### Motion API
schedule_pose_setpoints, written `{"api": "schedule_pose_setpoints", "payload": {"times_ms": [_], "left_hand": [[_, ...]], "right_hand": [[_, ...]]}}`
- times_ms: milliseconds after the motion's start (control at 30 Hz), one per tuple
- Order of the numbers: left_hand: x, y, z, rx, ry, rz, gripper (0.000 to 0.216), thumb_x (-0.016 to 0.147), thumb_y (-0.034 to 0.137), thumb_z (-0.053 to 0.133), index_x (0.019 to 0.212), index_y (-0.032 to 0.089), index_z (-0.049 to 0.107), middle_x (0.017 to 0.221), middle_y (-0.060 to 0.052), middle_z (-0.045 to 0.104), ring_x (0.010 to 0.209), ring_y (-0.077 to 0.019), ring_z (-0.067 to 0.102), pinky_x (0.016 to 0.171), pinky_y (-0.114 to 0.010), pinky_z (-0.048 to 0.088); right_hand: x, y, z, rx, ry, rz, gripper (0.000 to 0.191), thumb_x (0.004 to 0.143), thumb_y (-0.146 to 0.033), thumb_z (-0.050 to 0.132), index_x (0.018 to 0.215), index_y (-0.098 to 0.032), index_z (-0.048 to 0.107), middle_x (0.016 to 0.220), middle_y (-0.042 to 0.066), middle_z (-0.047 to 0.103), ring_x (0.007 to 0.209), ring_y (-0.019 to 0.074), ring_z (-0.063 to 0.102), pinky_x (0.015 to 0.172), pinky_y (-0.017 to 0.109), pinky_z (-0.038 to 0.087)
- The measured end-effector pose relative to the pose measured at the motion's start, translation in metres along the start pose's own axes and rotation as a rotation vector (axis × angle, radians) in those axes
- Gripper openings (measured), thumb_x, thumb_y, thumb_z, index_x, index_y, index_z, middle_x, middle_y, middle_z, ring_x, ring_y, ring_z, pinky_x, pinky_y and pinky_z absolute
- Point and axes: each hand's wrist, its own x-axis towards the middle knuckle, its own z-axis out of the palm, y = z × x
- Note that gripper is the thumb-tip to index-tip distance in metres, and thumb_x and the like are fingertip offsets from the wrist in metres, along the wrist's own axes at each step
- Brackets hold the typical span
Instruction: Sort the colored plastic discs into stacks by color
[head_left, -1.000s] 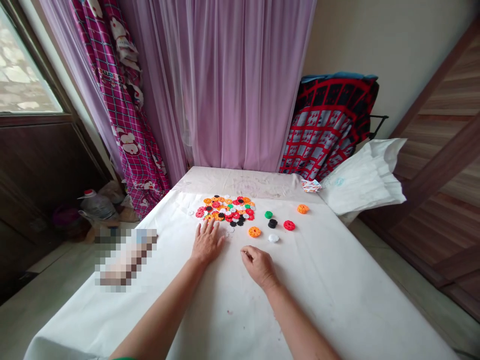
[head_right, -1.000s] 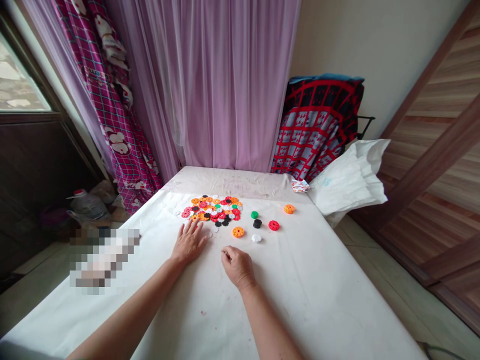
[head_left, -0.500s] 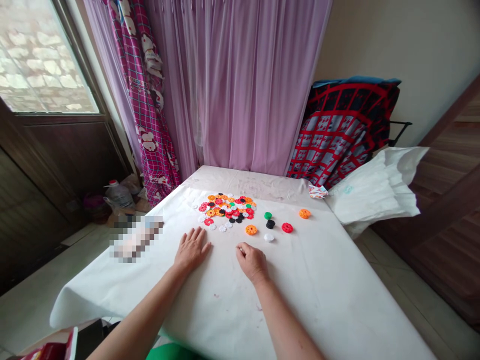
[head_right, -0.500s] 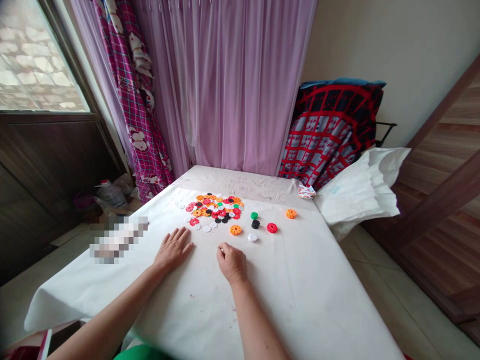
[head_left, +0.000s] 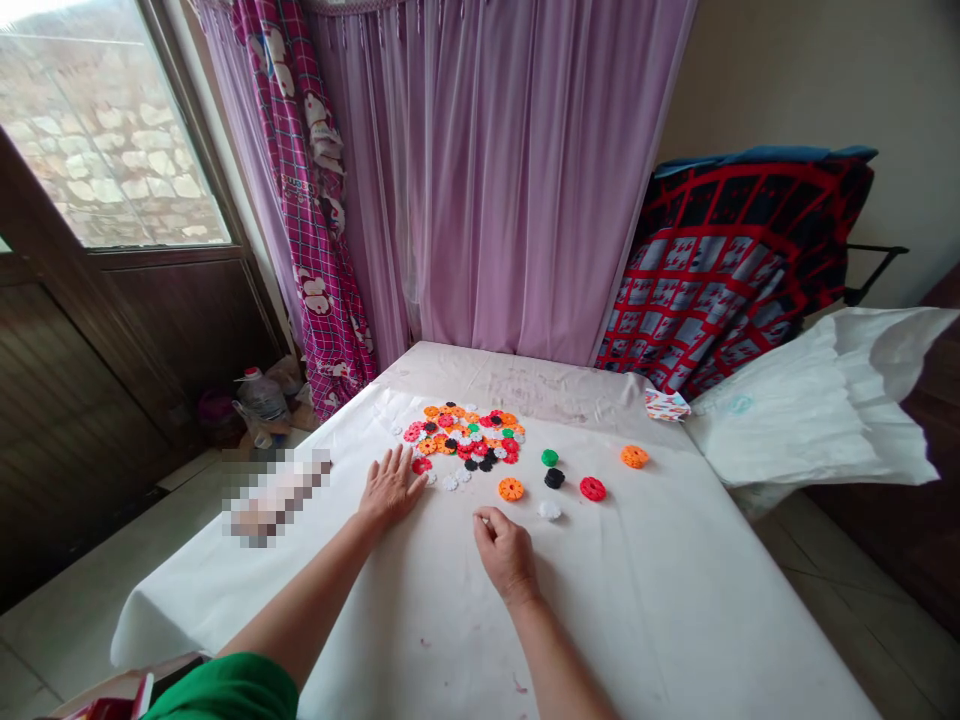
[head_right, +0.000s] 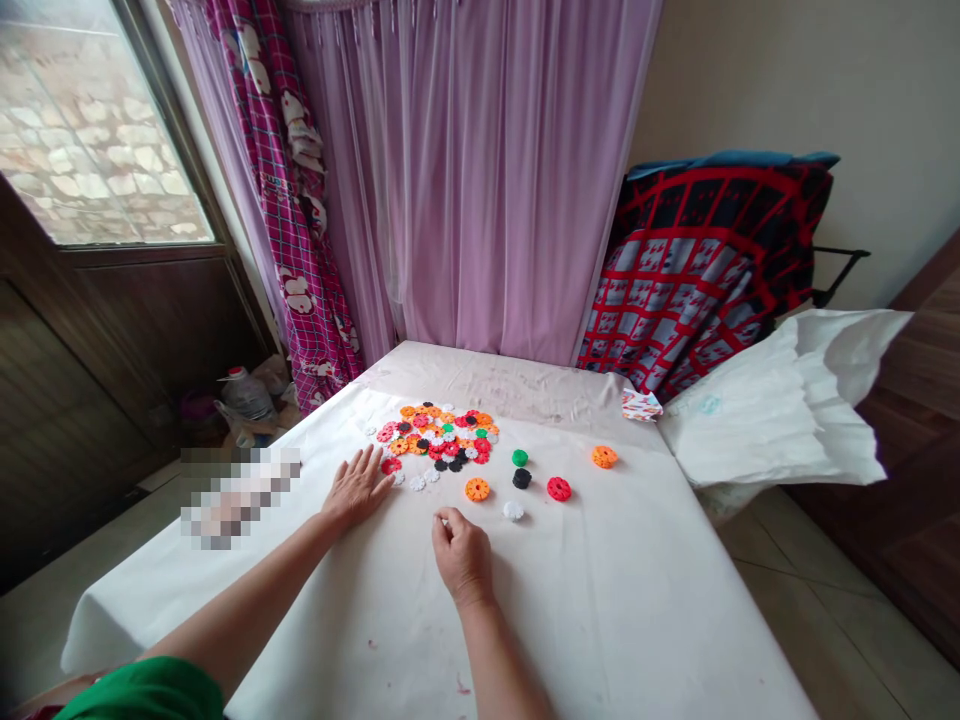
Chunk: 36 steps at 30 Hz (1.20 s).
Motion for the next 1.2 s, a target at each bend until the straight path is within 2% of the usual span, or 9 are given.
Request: {"api": "schedule_pose_setpoints", "payload": {"times_ms": [100,333,433,533,633,733,800,1033,1200], "left_hand": [[0.03,-0.005,-0.003,-0.004,0.016,-0.012,0.075,0.092,0.064,0.016,0.154,0.021,0.017,0.162,-0.011,0.013,0.149,-0.0289,0.011,0.118,-0.05,0.014],[0.097,0.003,-0.007,-0.015,-0.054,0.081,0.074,0.092,0.066,0.014,0.153,0.026,0.023,0.16,-0.011,0.022,0.147,-0.0311,0.02,0.115,-0.057,0.017],[0.095,0.013,-0.004,-0.018,-0.094,0.178,0.075,0.09,0.069,0.019,0.153,0.028,0.02,0.162,-0.008,0.017,0.149,-0.0313,0.013,0.116,-0.059,0.011],[0.074,0.019,0.0,-0.016,-0.127,0.304,0.074,0.089,0.071,0.024,0.153,0.034,0.02,0.163,-0.003,0.014,0.15,-0.03,0.006,0.117,-0.06,0.002],[0.055,0.022,0.001,-0.017,-0.166,0.44,0.075,0.088,0.072,0.024,0.153,0.033,0.02,0.162,-0.004,0.015,0.149,-0.032,0.009,0.115,-0.064,0.001],[0.059,0.031,-0.007,-0.025,-0.13,0.488,0.072,0.09,0.07,0.024,0.152,0.035,0.02,0.162,-0.005,0.018,0.149,-0.0326,0.011,0.115,-0.065,0.001],[0.078,0.041,-0.017,-0.036,-0.09,0.48,0.072,0.09,0.069,0.025,0.152,0.034,0.02,0.162,-0.005,0.016,0.149,-0.0322,0.007,0.115,-0.064,-0.001],[0.176,0.092,-0.04,-0.05,-0.192,0.388,0.077,0.088,0.072,0.02,0.153,0.03,0.02,0.163,-0.009,0.009,0.149,-0.0348,0.003,0.11,-0.072,0.001],[0.192,0.128,-0.025,-0.052,-0.276,0.469,0.077,0.086,0.075,0.022,0.152,0.036,0.018,0.164,-0.006,0.007,0.149,-0.0373,0.004,0.106,-0.077,0.006]], "right_hand": [[0.003,0.006,0.001,0.107,0.065,0.053,0.032,0.089,-0.038,0.045,0.081,-0.019,0.07,0.055,0.001,0.064,0.047,0.0129,0.054,0.052,0.021,0.04],[-0.001,0.004,0.001,0.141,-0.008,0.079,0.029,0.091,-0.036,0.045,0.083,-0.02,0.068,0.06,0.0,0.065,0.05,0.0119,0.056,0.052,0.02,0.042],[-0.002,0.003,0.0,0.143,-0.027,0.094,0.029,0.091,-0.036,0.045,0.083,-0.02,0.068,0.062,0.001,0.066,0.051,0.0119,0.057,0.054,0.02,0.043],[-0.002,0.003,-0.001,0.142,-0.043,0.107,0.029,0.092,-0.035,0.045,0.084,-0.02,0.068,0.064,0.002,0.067,0.052,0.0121,0.058,0.054,0.019,0.044],[-0.002,0.003,-0.001,0.15,-0.048,0.102,0.028,0.091,-0.035,0.045,0.085,-0.02,0.068,0.065,0.002,0.067,0.052,0.0122,0.058,0.053,0.019,0.044],[-0.002,0.003,-0.001,0.16,-0.036,0.112,0.029,0.092,-0.037,0.045,0.084,-0.02,0.068,0.063,0.002,0.066,0.05,0.012,0.057,0.052,0.019,0.044],[-0.002,0.002,-0.001,0.164,-0.025,0.124,0.03,0.092,-0.038,0.045,0.083,-0.021,0.068,0.063,0.002,0.067,0.05,0.0122,0.058,0.052,0.018,0.044],[-0.003,0.004,0.001,0.197,0.0,0.176,0.033,0.091,-0.043,0.046,0.082,-0.021,0.07,0.066,0.003,0.069,0.056,0.0137,0.062,0.055,0.018,0.048],[-0.01,0.013,0.017,0.195,0.1,0.234,0.041,0.088,-0.054,0.047,0.076,-0.023,0.07,0.053,0.001,0.06,0.046,0.0135,0.054,0.05,0.019,0.046]]}}
